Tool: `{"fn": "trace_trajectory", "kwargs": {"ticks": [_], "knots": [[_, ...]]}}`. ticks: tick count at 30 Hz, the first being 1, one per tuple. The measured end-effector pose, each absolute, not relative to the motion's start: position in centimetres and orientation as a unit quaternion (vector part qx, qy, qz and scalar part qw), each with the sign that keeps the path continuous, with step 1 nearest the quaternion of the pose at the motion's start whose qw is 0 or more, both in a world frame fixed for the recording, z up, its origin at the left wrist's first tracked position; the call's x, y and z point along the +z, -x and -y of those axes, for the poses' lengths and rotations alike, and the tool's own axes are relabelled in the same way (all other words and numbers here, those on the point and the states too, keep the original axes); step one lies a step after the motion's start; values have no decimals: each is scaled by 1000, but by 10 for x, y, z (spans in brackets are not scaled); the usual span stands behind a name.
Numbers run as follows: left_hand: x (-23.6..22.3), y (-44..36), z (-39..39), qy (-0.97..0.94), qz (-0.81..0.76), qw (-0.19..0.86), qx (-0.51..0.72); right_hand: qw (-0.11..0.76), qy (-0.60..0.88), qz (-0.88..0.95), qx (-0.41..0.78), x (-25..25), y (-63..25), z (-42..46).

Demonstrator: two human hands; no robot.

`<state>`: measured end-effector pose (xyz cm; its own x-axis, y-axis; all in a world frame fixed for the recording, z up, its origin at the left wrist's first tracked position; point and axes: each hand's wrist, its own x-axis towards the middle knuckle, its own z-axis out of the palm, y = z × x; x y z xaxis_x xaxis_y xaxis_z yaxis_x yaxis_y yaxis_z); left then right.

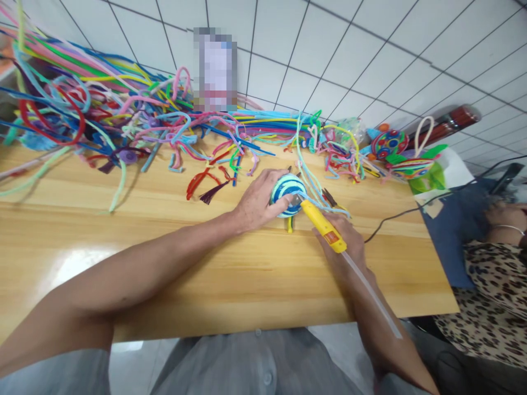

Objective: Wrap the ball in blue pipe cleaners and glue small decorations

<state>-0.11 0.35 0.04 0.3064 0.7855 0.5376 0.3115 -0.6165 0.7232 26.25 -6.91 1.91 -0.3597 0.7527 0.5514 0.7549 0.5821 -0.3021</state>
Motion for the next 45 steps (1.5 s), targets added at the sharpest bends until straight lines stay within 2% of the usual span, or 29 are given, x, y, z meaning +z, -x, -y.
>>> {"fn": "trace_trajectory", "kwargs": {"ticks": [11, 29, 45], "knots": [[-1, 0, -4, -769, -360, 249, 465, 346, 508, 787, 60, 23, -259, 74], [0, 2, -3, -773, -356, 248, 463, 346, 485, 802, 45, 27, -257, 75], [2, 2, -3, -772, -361, 256, 456, 347, 532, 769, 77, 26, -256, 80]]}}
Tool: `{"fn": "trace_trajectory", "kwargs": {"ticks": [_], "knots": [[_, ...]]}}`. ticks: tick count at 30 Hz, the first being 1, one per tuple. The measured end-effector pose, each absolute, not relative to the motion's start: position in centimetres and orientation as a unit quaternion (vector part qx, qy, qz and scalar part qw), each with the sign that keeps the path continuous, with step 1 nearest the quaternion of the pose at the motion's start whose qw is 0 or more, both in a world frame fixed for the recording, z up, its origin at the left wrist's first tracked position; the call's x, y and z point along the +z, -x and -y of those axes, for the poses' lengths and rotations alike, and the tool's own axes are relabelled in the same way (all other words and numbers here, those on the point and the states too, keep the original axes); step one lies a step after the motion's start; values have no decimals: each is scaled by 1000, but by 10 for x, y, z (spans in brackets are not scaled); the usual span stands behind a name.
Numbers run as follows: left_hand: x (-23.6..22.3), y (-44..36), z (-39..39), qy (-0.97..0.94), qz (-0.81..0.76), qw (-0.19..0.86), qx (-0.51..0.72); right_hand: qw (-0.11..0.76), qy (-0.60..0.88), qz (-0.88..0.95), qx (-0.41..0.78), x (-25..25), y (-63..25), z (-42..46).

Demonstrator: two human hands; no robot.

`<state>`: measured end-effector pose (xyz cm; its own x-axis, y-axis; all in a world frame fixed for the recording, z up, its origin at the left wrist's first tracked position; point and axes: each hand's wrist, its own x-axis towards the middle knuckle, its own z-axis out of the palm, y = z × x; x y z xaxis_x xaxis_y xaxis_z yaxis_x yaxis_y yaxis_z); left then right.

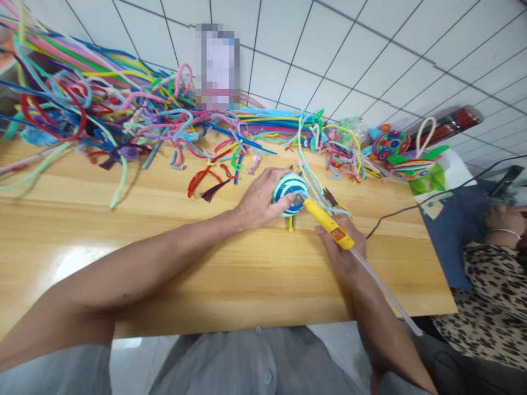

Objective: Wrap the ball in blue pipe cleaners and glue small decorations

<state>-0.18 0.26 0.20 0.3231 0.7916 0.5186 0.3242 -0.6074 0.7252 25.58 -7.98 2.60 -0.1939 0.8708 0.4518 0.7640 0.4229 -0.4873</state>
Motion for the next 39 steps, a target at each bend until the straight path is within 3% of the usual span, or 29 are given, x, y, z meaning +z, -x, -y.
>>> {"fn": "trace_trajectory", "kwargs": {"ticks": [39], "knots": [[1, 2, -3, -773, -365, 255, 452, 331, 526, 781, 54, 30, -255, 79]]}}
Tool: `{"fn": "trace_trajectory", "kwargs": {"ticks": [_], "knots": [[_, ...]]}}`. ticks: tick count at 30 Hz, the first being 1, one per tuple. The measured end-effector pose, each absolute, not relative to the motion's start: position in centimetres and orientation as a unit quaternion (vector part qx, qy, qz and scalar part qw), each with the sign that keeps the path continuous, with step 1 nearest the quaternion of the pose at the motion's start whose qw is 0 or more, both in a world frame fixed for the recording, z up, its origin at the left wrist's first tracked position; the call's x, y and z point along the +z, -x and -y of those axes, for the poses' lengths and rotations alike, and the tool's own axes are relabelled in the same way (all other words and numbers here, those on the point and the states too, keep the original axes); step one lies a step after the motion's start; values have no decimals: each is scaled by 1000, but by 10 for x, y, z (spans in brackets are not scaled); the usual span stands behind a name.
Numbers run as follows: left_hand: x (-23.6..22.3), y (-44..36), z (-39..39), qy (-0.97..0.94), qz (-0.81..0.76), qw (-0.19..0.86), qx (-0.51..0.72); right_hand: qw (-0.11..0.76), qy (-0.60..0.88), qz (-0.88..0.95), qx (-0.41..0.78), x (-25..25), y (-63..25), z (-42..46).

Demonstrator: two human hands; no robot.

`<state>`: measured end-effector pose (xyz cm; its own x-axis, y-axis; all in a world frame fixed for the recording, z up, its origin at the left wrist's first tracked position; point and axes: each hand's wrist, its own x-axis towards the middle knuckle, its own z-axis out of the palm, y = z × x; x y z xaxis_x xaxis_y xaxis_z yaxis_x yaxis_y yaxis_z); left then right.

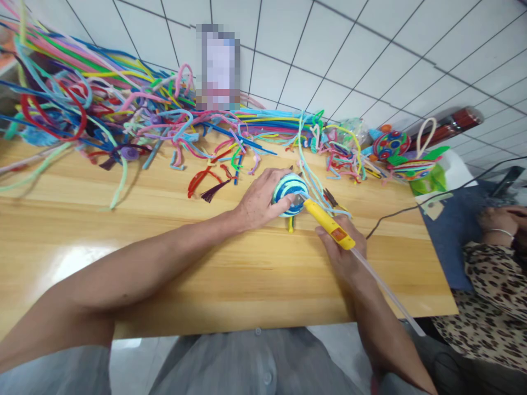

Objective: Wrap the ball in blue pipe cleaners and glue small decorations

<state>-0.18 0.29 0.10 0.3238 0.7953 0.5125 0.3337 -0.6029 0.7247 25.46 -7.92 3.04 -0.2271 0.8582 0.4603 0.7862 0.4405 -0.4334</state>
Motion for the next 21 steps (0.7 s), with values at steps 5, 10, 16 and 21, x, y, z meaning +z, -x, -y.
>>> {"fn": "trace_trajectory", "kwargs": {"ticks": [5, 10, 16, 21], "knots": [[1, 1, -3, -773, -361, 252, 457, 338, 522, 781, 56, 30, -254, 79], [1, 0, -3, -771, -360, 251, 461, 337, 509, 790, 56, 32, -254, 79], [1, 1, -3, -774, -360, 250, 457, 337, 508, 791, 46, 32, -254, 78], [1, 2, -3, -773, -357, 252, 460, 333, 519, 786, 50, 32, -254, 80]]}}
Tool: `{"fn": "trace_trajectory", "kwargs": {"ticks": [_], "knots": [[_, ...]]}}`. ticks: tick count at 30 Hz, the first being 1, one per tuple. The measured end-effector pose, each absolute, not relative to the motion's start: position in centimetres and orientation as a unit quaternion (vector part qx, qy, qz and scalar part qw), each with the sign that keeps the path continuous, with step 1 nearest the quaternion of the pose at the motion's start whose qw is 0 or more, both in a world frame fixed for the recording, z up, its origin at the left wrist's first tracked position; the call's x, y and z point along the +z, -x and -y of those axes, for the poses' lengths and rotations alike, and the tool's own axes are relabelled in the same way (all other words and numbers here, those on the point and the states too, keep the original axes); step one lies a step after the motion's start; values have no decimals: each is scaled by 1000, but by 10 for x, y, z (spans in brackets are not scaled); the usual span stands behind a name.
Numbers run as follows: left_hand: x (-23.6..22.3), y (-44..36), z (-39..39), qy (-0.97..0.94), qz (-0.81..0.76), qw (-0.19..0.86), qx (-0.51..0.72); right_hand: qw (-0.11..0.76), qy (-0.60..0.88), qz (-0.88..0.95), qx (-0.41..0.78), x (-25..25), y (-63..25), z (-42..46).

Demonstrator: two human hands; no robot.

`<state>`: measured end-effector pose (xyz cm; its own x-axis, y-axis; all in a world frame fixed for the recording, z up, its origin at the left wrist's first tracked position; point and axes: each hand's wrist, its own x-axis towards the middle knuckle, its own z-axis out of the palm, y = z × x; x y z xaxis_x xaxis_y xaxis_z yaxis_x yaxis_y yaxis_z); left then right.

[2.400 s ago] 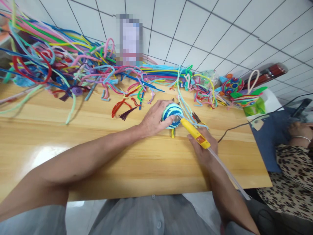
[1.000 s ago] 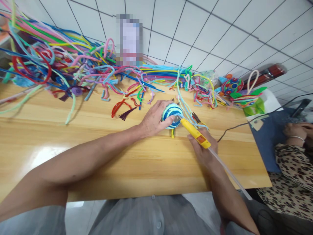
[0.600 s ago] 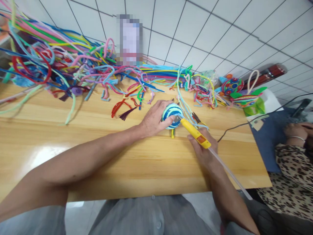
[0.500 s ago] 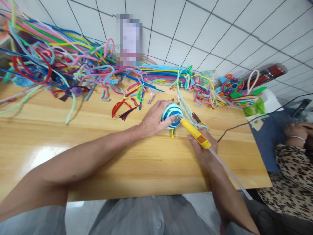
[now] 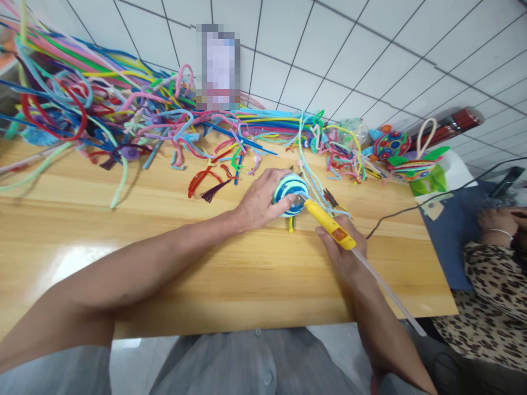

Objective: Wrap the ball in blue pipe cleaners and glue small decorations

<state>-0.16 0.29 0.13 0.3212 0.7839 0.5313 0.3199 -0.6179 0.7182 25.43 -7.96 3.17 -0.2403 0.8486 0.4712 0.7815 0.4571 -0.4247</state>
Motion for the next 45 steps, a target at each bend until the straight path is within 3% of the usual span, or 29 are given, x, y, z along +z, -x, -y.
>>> {"fn": "trace_trajectory", "kwargs": {"ticks": [45], "knots": [[1, 1, -3, -775, -360, 246, 458, 327, 548, 766, 82, 38, -248, 82]]}}
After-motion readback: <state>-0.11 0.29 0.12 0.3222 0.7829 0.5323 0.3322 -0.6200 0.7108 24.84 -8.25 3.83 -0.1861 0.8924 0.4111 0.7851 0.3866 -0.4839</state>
